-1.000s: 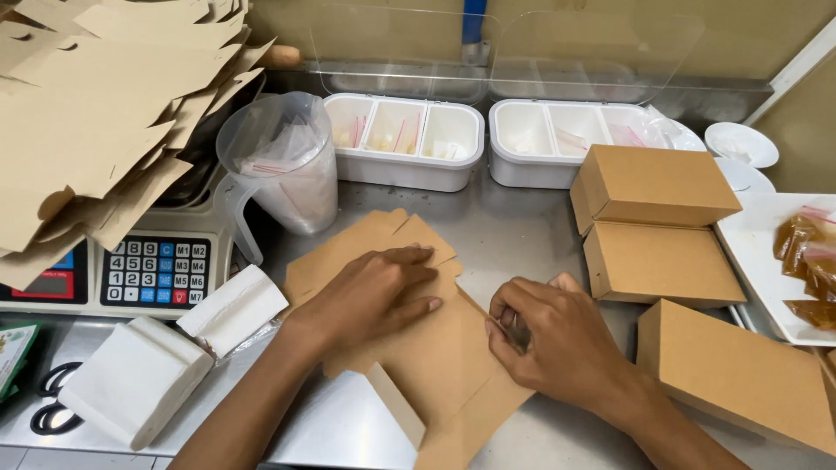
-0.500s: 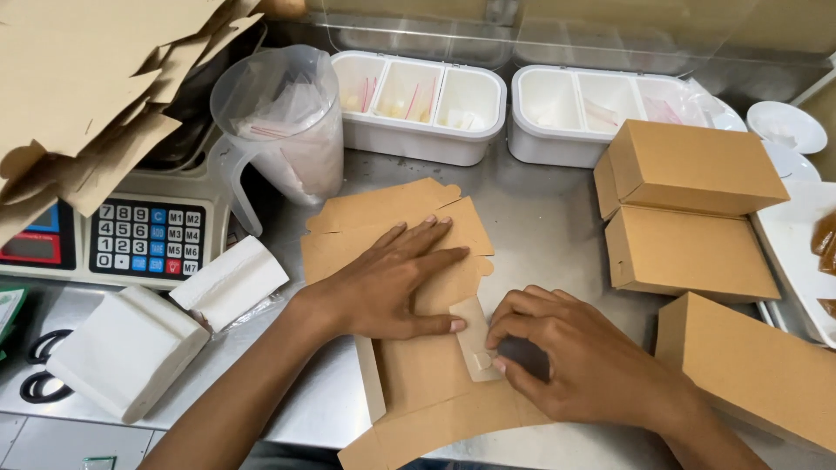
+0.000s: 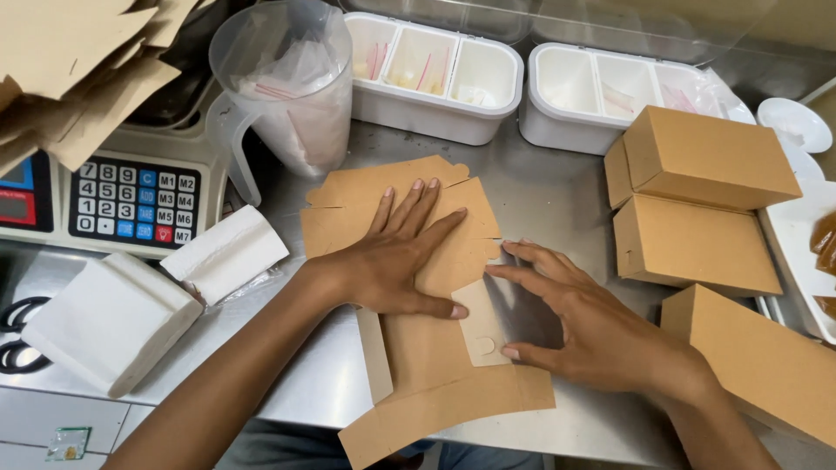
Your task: The person folds flat cardboard pieces into small rectangular boxes on a stainless steel countertop. They fold the side flaps, tuck tabs into slots, and press the seams to secure the shape. Completed boxes are stacked to the right.
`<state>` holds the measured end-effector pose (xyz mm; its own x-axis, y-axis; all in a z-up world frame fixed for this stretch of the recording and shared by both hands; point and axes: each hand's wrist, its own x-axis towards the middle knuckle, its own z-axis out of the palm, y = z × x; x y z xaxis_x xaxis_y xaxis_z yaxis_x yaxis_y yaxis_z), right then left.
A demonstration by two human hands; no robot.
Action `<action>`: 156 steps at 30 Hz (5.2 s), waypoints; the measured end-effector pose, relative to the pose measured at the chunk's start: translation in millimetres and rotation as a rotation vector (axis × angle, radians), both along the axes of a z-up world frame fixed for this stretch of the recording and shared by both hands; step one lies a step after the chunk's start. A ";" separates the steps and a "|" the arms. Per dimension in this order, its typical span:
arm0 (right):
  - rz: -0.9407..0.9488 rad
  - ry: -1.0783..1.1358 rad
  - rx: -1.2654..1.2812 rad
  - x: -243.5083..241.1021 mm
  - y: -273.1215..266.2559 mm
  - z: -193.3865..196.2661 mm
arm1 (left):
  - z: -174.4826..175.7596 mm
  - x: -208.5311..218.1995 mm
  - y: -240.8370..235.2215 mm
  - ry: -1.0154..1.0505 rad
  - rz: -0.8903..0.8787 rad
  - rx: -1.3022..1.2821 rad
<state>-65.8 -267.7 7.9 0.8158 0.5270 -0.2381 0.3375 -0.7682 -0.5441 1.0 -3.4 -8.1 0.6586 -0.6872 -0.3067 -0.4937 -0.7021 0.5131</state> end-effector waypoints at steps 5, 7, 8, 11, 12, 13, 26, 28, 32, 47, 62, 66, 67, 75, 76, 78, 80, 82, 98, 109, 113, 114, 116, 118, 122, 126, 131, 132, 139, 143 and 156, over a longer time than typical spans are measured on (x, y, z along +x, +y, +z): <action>0.016 -0.006 -0.046 1.2 -1.9 -2.4 | -4.2 1.2 1.0 -0.013 -0.004 -0.013; 0.009 -0.001 -0.055 2.0 0.4 -2.1 | -5.8 1.9 1.3 -0.013 -0.004 -0.027; -0.015 0.010 -0.051 2.3 1.5 -1.7 | -6.9 2.4 1.3 -0.021 -0.008 -0.022; -0.032 0.014 -0.037 2.1 3.1 -2.6 | -10.1 3.3 1.8 -0.030 -0.020 -0.022; -0.025 0.002 -0.024 2.3 3.1 -2.7 | -10.8 3.9 2.0 -0.038 -0.028 -0.024; -0.025 0.006 -0.028 2.7 3.7 -2.9 | -11.0 3.9 1.9 -0.035 -0.027 -0.027; -0.148 -0.064 -0.094 3.8 16.7 -4.3 | -14.3 5.4 2.5 -0.048 -0.033 -0.039; -0.178 -0.076 -0.100 4.8 17.2 -7.5 | -14.6 5.1 2.5 -0.042 -0.036 -0.033; -0.127 -0.252 -0.005 8.2 15.3 -17.2 | -14.8 5.0 2.0 -0.054 -0.032 -0.035; -0.302 -0.380 0.108 19.4 21.5 -38.6 | -13.5 5.3 1.2 -0.048 -0.023 -0.021; -0.139 -0.039 0.053 5.7 10.0 -5.3 | -3.7 3.2 0.3 -0.006 -0.015 0.032; -0.140 0.067 -0.007 3.4 8.8 -1.8 | -5.4 4.1 1.8 -0.010 -0.017 0.025; -0.136 0.063 -0.004 3.4 7.4 -2.6 | -4.1 4.2 1.2 -0.014 -0.013 0.028; -0.040 0.103 -0.021 -1.6 5.5 5.1 | -0.8 2.8 1.7 -0.002 -0.019 0.025; -0.037 0.104 -0.020 -1.6 5.8 5.1 | 0.0 2.1 2.3 0.000 -0.016 0.026; -0.026 0.124 -0.022 -1.4 4.7 5.4 | 1.7 1.7 1.5 0.016 -0.011 0.030; -0.018 0.117 -0.015 -1.5 2.5 2.8 | 0.3 2.1 1.6 0.016 -0.011 0.028; -0.010 0.111 -0.008 -1.2 1.8 1.5 | -0.1 2.6 1.7 0.016 -0.010 0.025; 0.080 0.092 -0.084 -1.5 3.4 -3.1 | -1.4 3.5 4.0 0.026 -0.012 -0.016; 0.038 0.093 -0.112 -1.8 11.5 -5.6 | -6.4 5.1 4.6 0.008 -0.022 -0.033; -0.006 0.009 -0.125 1.2 14.6 -11.0 | -7.1 5.8 4.6 0.008 -0.027 -0.027; -0.030 -0.053 -0.128 2.1 15.2 -13.1 | -7.4 5.9 4.5 0.009 -0.030 -0.028; -0.064 -0.082 -0.107 4.0 15.7 -15.7 | -6.3 5.7 4.0 0.012 -0.025 -0.027; -0.097 -0.109 -0.085 5.1 16.0 -18.5 | -6.8 5.2 3.9 0.017 -0.019 -0.025; -0.165 -0.135 -0.070 8.3 17.3 -22.2 | -8.4 5.6 4.7 0.001 -0.026 -0.026; -0.217 -0.173 -0.053 9.8 19.3 -24.6 | -11.0 6.5 4.5 -0.014 -0.036 -0.022; -0.284 -0.162 -0.040 12.2 25.5 -22.9 | -11.0 6.2 4.8 -0.016 -0.038 -0.025; -0.309 -0.148 -0.044 12.7 26.5 -22.8 | -10.1 6.1 4.6 -0.010 -0.038 -0.021; -0.362 -0.229 0.011 17.9 32.3 -25.0 | -6.2 4.5 3.0 -0.007 -0.019 -0.008; -0.374 -0.214 0.023 17.7 30.1 -25.2 | 1.0 2.4 3.0 0.009 -0.011 0.006; -0.133 0.011 -0.106 2.0 8.0 -5.4 | 17.2 -4.8 0.9 0.047 0.010 0.063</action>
<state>-63.9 -259.7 2.5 0.8738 0.3856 -0.2964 0.2229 -0.8592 -0.4604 -3.7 -2.5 9.2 0.6492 -0.6593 -0.3793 -0.4632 -0.7382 0.4904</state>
